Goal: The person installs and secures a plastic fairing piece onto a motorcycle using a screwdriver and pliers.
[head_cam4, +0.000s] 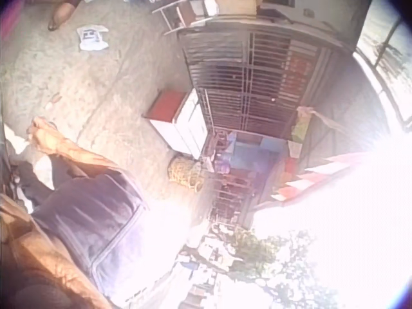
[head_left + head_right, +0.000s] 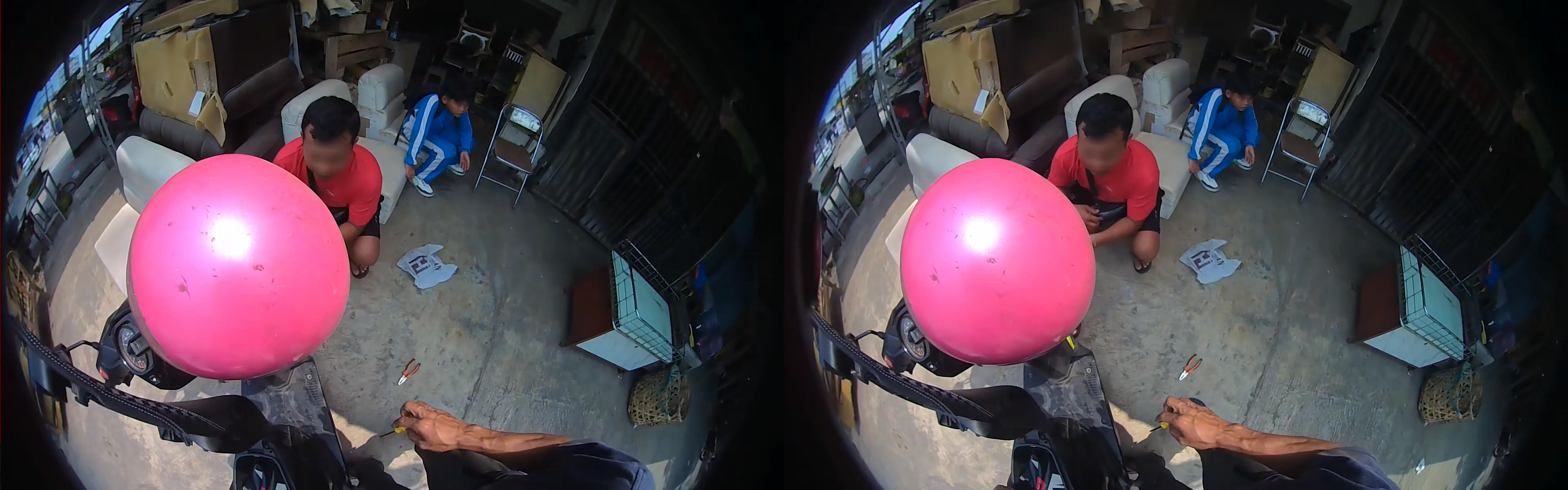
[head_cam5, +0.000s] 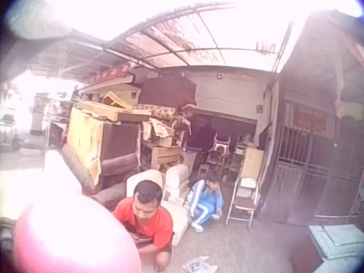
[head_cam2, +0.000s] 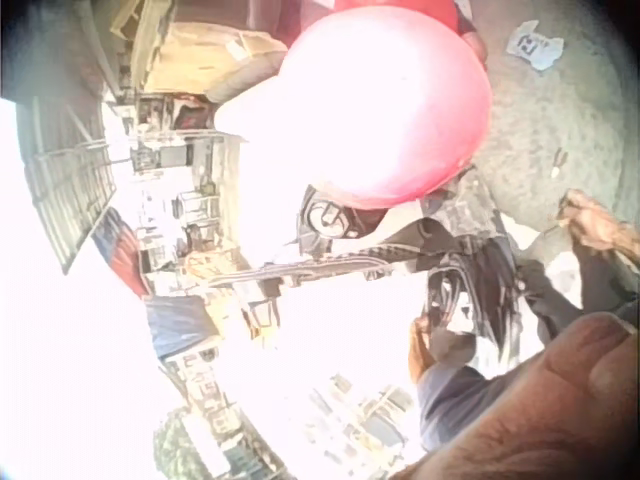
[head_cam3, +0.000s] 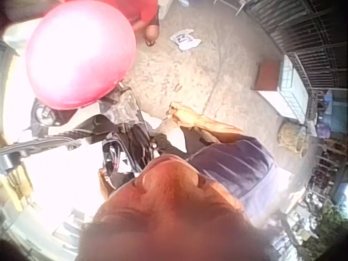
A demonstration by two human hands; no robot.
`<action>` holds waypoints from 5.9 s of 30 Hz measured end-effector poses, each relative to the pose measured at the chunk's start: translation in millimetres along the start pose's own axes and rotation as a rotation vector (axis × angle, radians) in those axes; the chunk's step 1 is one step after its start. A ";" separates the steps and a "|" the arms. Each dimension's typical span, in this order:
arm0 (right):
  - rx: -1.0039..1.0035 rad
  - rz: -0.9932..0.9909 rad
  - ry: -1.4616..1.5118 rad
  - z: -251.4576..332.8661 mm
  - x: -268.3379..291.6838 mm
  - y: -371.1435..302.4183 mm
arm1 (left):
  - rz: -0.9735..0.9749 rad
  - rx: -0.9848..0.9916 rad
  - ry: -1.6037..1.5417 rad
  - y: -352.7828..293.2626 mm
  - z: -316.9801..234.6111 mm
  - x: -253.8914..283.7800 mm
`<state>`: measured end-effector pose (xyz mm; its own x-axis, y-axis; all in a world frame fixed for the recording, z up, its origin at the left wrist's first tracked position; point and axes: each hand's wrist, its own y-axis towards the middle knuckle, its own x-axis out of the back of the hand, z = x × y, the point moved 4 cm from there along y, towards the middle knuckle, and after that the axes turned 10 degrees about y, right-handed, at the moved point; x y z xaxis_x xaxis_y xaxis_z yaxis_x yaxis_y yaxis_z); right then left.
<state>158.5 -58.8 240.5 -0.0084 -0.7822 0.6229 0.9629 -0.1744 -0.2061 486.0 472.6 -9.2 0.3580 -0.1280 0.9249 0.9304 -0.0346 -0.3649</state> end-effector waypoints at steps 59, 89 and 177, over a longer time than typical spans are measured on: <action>0.413 0.271 -0.372 317.4 -339.4 203.0 | 0.031 0.065 -0.619 -114.5 81.6 -8.7; 0.304 0.872 -0.501 363.0 -357.2 212.4 | 0.031 0.080 -0.681 -119.3 80.5 -2.5; 0.468 1.184 -1.179 388.0 -422.8 233.9 | -0.036 -0.044 -0.781 -108.2 82.3 -31.0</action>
<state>492.0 463.2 221.7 0.6823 0.5105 0.5234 0.2931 0.4648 -0.8355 380.7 561.9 10.4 0.2941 0.6082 0.7373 0.9445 -0.0667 -0.3217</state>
